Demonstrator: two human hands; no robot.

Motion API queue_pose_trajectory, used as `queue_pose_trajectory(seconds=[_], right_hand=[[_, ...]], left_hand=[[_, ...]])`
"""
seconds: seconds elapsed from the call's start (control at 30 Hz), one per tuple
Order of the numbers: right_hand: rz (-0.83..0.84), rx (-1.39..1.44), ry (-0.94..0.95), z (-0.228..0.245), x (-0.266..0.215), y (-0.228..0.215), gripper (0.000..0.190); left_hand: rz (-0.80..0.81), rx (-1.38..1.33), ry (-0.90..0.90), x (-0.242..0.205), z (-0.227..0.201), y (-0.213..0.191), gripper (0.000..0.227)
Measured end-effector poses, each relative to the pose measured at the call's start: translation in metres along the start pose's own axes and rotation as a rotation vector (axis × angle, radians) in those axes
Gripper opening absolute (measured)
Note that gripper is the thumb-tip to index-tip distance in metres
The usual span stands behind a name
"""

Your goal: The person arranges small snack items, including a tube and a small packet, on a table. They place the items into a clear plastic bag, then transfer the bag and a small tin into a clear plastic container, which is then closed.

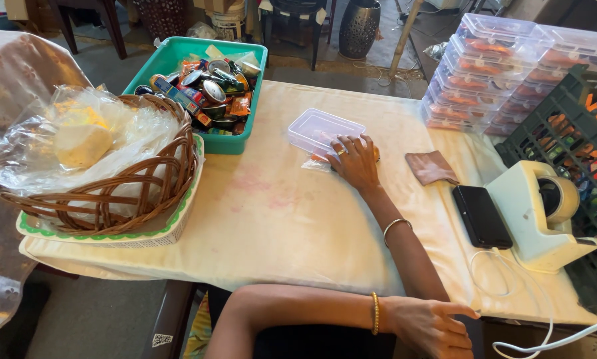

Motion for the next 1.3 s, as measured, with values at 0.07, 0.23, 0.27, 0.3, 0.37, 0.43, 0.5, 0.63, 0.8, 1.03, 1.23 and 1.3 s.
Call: queue_pose_trajectory(seconds=[0.07,0.23,0.27,0.3,0.37,0.43,0.5,0.63,0.8,1.03,1.23,1.3], right_hand=[[-0.005,0.034,0.018,0.000,0.002,-0.004,0.034],[-0.011,0.053,0.016,0.000,0.001,-0.002,0.031],[-0.011,0.054,0.017,0.000,0.000,-0.003,0.031],[-0.014,0.031,0.000,0.001,0.000,-0.004,0.031],[-0.016,0.010,-0.015,0.004,-0.001,-0.004,0.030],[-0.017,-0.009,-0.023,0.007,0.000,-0.005,0.031],[-0.009,-0.011,-0.028,0.007,0.001,-0.007,0.032],[0.001,-0.006,-0.039,0.007,0.001,-0.009,0.035],[0.006,0.001,-0.026,0.006,0.000,-0.006,0.035],[0.005,-0.025,-0.037,0.008,0.002,-0.008,0.037],[-0.001,-0.015,-0.014,0.004,-0.003,-0.001,0.029],[-0.023,0.022,-0.003,0.001,0.001,-0.003,0.026]], left_hand=[[0.034,0.049,-0.004,0.002,-0.001,-0.002,0.007],[0.056,-0.012,-0.003,0.002,0.002,0.006,0.016],[0.057,-0.013,-0.004,0.004,0.006,-0.004,0.016],[-0.003,-0.078,0.008,0.006,0.009,-0.017,0.038],[-0.061,-0.146,0.017,0.004,0.016,-0.021,0.066],[0.131,-0.135,-0.075,-0.001,0.027,0.003,0.081],[0.191,-0.109,-0.064,0.000,0.024,0.013,0.063],[0.162,-0.093,-0.093,-0.003,0.022,0.029,0.032],[0.140,-0.081,-0.090,0.001,0.020,0.017,0.028],[0.319,0.252,0.012,0.016,0.016,-0.030,0.034],[0.116,0.131,0.201,-0.026,0.075,-0.055,0.064],[0.116,0.008,-0.028,-0.078,0.122,-0.052,0.065]])
Point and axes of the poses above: each hand's wrist, its own x-axis towards the middle knuckle, its own y-axis out of the palm, z = x × y, the point moved 4 cm from there along x, towards the middle knuckle, and after that the axes turned 4 degrees about z, right-handed, at the moved point
